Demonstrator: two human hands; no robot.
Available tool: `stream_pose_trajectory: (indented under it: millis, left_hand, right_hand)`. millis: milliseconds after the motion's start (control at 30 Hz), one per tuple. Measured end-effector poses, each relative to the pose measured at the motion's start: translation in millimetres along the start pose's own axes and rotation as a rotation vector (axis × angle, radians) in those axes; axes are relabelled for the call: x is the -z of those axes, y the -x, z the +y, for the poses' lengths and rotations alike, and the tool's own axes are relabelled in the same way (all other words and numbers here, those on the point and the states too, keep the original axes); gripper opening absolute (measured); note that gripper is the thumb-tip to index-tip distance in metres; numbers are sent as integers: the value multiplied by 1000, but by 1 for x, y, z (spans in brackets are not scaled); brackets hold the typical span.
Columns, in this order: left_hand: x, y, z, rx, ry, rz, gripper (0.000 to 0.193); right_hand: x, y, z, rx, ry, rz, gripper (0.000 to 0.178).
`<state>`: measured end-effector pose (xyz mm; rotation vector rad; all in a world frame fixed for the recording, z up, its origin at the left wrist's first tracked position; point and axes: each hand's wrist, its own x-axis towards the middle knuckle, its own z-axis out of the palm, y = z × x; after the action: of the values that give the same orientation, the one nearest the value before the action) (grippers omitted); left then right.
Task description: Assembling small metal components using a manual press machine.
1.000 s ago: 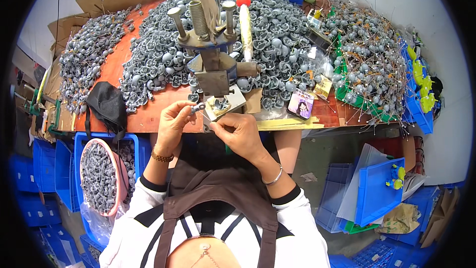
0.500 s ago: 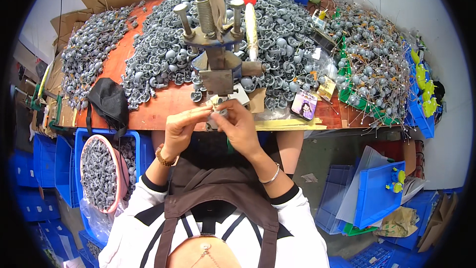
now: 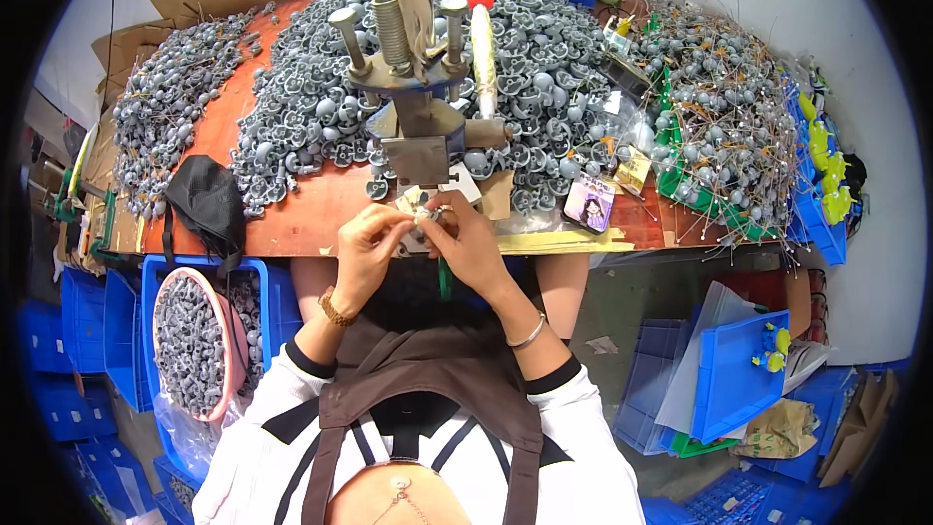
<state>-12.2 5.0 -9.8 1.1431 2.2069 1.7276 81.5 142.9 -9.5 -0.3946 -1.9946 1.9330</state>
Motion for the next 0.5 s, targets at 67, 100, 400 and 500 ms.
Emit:
stream_pose_trajectory:
  millis: [67, 100, 400, 500]
  left_hand:
    - [-2, -3, -3, -40, -20, 17, 17]
    - [-2, -4, 0, -9, -53, -36, 18]
    - [-6, -8, -34, 333, 362, -62, 15]
    - [-12, -15, -21, 113, -46, 9, 18]
  right_hand:
    - [-3, -2, 9, 42, 21, 33, 16]
    - [-4, -3, 11, 84, 42, 65, 17]
    - [-8, -7, 14, 215, 388, 239, 18]
    - [-5, -9, 19, 213, 632, 230, 16]
